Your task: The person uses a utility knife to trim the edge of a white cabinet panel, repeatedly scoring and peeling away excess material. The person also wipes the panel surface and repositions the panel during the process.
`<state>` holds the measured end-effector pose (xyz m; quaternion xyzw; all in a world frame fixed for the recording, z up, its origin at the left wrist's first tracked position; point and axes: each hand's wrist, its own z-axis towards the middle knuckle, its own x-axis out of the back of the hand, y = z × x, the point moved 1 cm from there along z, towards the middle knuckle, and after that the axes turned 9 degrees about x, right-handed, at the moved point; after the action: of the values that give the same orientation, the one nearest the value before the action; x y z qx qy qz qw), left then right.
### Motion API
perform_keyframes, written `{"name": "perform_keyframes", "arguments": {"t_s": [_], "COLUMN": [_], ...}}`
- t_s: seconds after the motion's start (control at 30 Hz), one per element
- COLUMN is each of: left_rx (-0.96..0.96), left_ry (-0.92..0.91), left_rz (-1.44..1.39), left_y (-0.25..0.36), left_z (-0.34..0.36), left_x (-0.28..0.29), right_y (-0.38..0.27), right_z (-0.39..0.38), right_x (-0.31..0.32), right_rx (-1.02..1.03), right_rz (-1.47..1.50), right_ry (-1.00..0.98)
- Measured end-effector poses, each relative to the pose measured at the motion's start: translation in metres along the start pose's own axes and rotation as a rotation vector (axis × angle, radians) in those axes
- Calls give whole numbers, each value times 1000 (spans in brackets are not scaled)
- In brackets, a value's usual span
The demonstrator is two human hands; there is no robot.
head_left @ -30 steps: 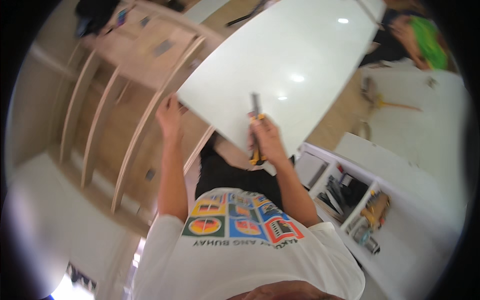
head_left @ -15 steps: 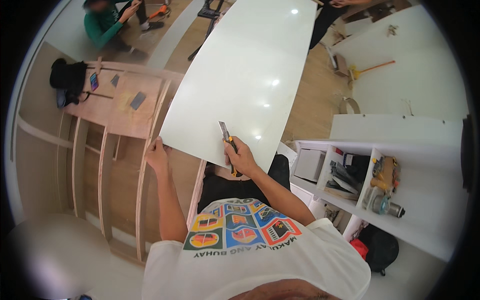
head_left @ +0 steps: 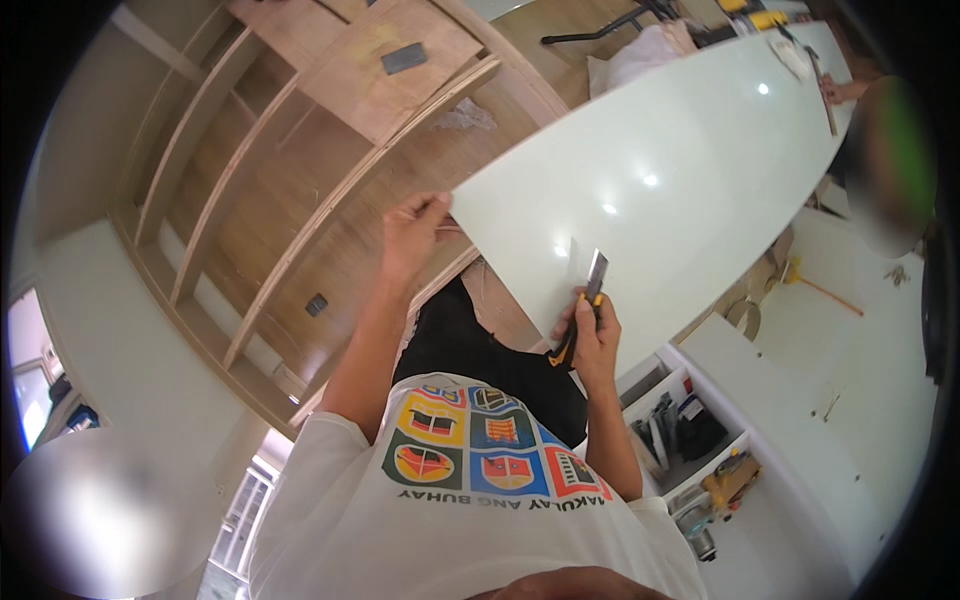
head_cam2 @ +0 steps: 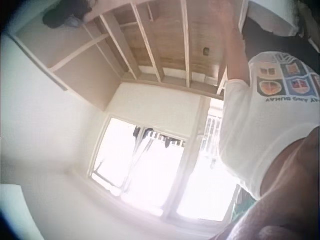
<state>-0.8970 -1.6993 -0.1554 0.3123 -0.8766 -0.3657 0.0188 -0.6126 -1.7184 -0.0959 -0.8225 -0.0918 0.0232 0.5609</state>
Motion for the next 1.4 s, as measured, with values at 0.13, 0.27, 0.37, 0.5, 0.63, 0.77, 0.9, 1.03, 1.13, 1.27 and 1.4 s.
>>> {"name": "perform_keyframes", "arguments": {"t_s": [0.13, 0.27, 0.37, 0.5, 0.63, 0.77, 0.9, 1.03, 1.13, 1.27, 1.4], "left_rx": [30, -12, 28, 54, 75, 53, 24, 7, -5, -25, -28], "left_ry": [-28, 9, 21, -72, -70, -74, -91, -94, -90, -84, -64], "left_rz": [-137, -171, -109, -51, -140, -163, -154, -109, -104, -42, -28], "left_y": [-3, -7, 1, 0, -4, -11, -11, -9, -6, -4, -1], "left_z": [-20, -19, -21, -12, -18, -17, -17, -15, -16, -15, -17], "left_x": [-5, -9, -6, 2, 1, 1, 2, 5, 5, 5, 5], "right_y": [-42, -68, -76, -72, -71, -80, -80, -85, -80, -84, -85], "right_z": [18, 40, 54, 58, 61, 70, 76, 81, 81, 77, 78], "right_x": [-30, -74, -96, -115, -124, -127, -133, -137, -135, -143, -144], "right_rx": [-9, -47, -50, -5, 28, -154, -192, -229, -167, 5, 222], "right_rz": [-141, -280, -559, -705, -822, -653, -296, -360, -647, -969, -1062], "right_ry": [-162, -380, -510, -455, -389, -408, -417, -418, -439, -412, -456]}}
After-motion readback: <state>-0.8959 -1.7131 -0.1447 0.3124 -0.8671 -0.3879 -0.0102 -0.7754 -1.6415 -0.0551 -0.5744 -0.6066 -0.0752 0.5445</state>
